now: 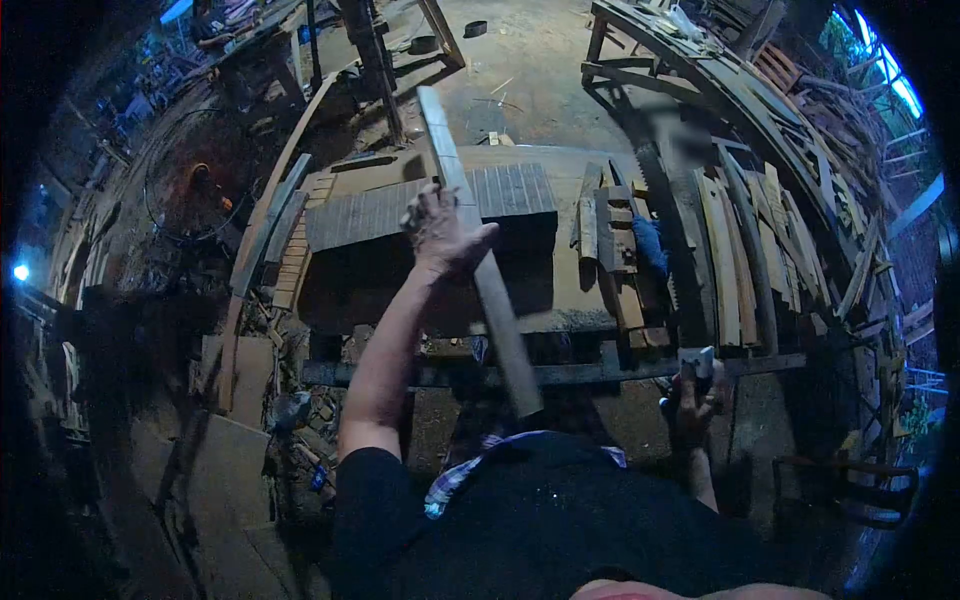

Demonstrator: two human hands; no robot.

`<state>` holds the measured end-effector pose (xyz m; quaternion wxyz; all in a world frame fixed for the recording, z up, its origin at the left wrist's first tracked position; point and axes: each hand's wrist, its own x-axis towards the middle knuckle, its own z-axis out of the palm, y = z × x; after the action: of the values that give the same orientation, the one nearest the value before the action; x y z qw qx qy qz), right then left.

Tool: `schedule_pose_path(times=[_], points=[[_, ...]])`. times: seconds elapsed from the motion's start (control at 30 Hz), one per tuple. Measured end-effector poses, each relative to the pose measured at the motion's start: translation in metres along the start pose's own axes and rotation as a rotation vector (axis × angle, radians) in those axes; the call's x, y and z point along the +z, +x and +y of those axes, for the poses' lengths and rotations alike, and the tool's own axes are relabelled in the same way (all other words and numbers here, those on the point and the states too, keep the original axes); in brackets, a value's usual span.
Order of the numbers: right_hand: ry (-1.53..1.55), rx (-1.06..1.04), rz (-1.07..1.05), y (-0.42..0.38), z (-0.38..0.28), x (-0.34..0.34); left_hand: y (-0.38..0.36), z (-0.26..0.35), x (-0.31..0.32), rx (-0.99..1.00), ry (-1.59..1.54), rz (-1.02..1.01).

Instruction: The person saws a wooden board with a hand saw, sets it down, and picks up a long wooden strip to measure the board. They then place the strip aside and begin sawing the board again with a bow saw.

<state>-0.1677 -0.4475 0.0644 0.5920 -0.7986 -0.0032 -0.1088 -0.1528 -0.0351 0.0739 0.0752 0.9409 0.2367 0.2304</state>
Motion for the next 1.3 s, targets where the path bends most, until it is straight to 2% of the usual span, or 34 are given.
schedule_pose_path(times=[0.03,0.07,0.1,0.13,0.17,0.23,0.33,0.37,0.4,0.47,0.5,0.53,0.6,0.63,0.7,0.83,0.9,0.93,1.0,1.07,1.13,1.2,1.27,1.3], points=[[0.016,0.0,-0.172,0.004,0.003,-0.008,-0.001,-0.004,-0.001,-0.143,-0.019,-0.08],[0.018,0.003,-0.167,0.013,0.021,-0.013,-0.001,-0.009,-0.003,-0.285,-0.037,-0.16],[-0.156,-0.174,-0.201,0.024,0.05,-0.016,-0.002,-0.015,-0.005,-0.278,-0.038,-0.161],[-0.332,-0.35,-0.232,0.028,0.066,-0.019,-0.003,-0.021,-0.007,-0.237,-0.067,-0.2],[-0.336,-0.346,-0.224,0.029,0.061,-0.019,-0.005,-0.026,-0.009,-0.195,-0.099,-0.24],[-0.185,-0.371,-0.366,0.035,0.047,-0.014,-0.007,-0.021,-0.023,-0.115,-0.062,-0.271],[-0.281,-0.347,-0.416,0.029,0.021,-0.007,-0.003,-0.031,-0.025,0.001,0.024,-0.235],[-0.142,-0.162,-0.455,0.029,0.023,-0.002,-0.002,-0.038,-0.019,0.042,0.009,-0.158],[-0.143,-0.156,-0.45,0.027,0.019,0.002,0.003,-0.047,-0.016,0.048,0.008,-0.163],[-0.107,-0.289,-0.426,0.022,-0.005,0.014,0.014,-0.059,-0.015,0.11,-0.048,-0.194],[-0.187,-0.544,-0.408,0.028,0.026,0.018,0.013,-0.062,-0.013,0.164,-0.143,-0.041],[-0.186,-0.54,-0.404,0.027,0.022,0.022,0.014,-0.063,-0.015,0.169,-0.143,-0.043],[0.139,-0.268,-0.503,0.022,0.008,0.033,0.016,-0.066,-0.019,0.249,-0.187,0.017],[0.141,-0.265,-0.501,0.023,0.014,0.034,0.015,-0.066,-0.018,0.252,-0.185,0.013],[-0.061,-0.49,-0.545,0.026,0.034,0.038,0.016,-0.068,-0.014,0.241,-0.203,0.048],[0.022,-0.454,-0.487,0.033,0.043,0.056,0.02,-0.076,-0.003,0.259,-0.163,0.053],[-0.066,-0.233,-0.541,0.031,0.057,0.062,0.025,-0.071,0.004,0.19,-0.053,0.106],[-0.07,-0.232,-0.542,0.03,0.05,0.066,0.027,-0.065,0.003,0.188,-0.056,0.103],[0.061,-0.253,-0.569,0.024,0.016,0.087,0.034,-0.051,-0.002,0.011,-0.1,0.007],[0.014,-0.259,-0.557,0.016,-0.006,0.107,0.042,-0.042,0.011,0.001,-0.045,0.055],[-0.039,-0.176,-0.542,0.01,-0.012,0.123,0.049,-0.027,0.022,-0.056,-0.091,0.114],[-0.019,-0.229,-0.532,0.007,-0.02,0.14,0.06,-0.018,0.037,-0.06,-0.114,0.138],[0.005,-0.324,-0.515,0.003,-0.028,0.151,0.069,-0.012,0.045,-0.306,-0.077,0.063],[0.076,-0.225,-0.572,0.002,-0.033,0.154,0.072,-0.011,0.048,-0.363,-0.056,0.048]])
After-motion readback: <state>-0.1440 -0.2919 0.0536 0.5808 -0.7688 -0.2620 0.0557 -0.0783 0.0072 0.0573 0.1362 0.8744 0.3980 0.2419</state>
